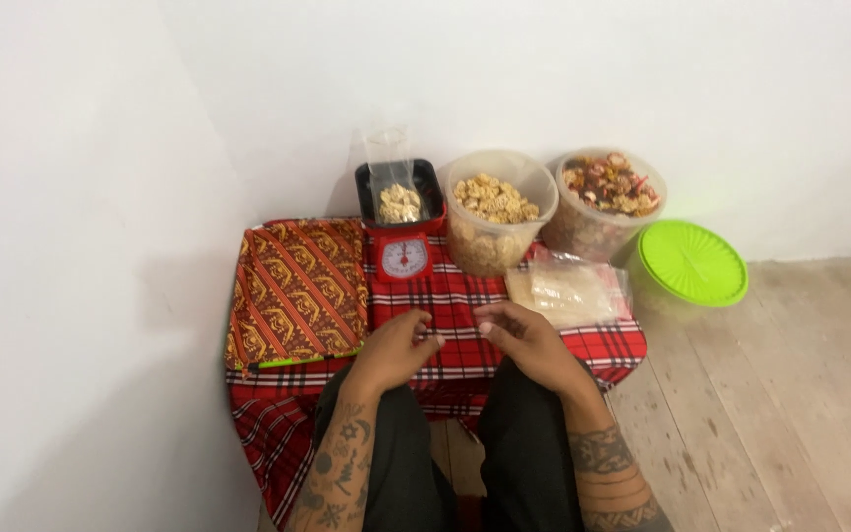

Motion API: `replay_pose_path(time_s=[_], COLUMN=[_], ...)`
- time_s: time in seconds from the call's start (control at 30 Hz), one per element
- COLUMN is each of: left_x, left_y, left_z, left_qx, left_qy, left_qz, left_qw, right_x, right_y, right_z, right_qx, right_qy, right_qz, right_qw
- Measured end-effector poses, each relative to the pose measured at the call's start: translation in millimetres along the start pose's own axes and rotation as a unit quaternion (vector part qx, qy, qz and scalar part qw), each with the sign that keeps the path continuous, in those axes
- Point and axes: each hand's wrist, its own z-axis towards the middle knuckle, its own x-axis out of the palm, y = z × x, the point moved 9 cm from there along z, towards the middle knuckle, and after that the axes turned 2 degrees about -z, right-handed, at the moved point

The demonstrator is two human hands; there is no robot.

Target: Packing snacks from large containers into small plastic bags and weighing them on a scale.

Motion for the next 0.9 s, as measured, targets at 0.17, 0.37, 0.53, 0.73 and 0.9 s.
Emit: replay_pose_path(time_s=[0.17,0.37,0.53,0.73,0.9], left_x=[-4.8,-8.4,-4.3,-9.4,7.4], left_y=[0.7,-3.4,-8.6,-14.2,-9.3], left_z=[-6.4,-11.6,-6.1,-9.8,0.8], left_qx=[0.013,0.002,-0.006,-0.019,-0.016], left_qy=[-0.014,-0.045,-0.068,-0.096,-0.147], left_qz=[0.007,-0.027,-0.047,-0.062,-0.108], left_qw=[1.000,0.999,0.997,0.993,0.983], right_x=[9.1,31.2,30.3,26.8,51.4], right_y=[19.1,67.7,69.2,35.4,29.2], right_z=[-0.4,-24.8,-46.7,-31.9,-20.0], right_qx=[-0.021,-0.037,-0.054,-0.053,-0.052], right_qy=[-0.010,0.010,-0.054,-0.120,-0.118], right_qz=[-0.016,0.026,0.060,0.118,0.163], right_qw=[1.000,0.999,0.995,0.984,0.978])
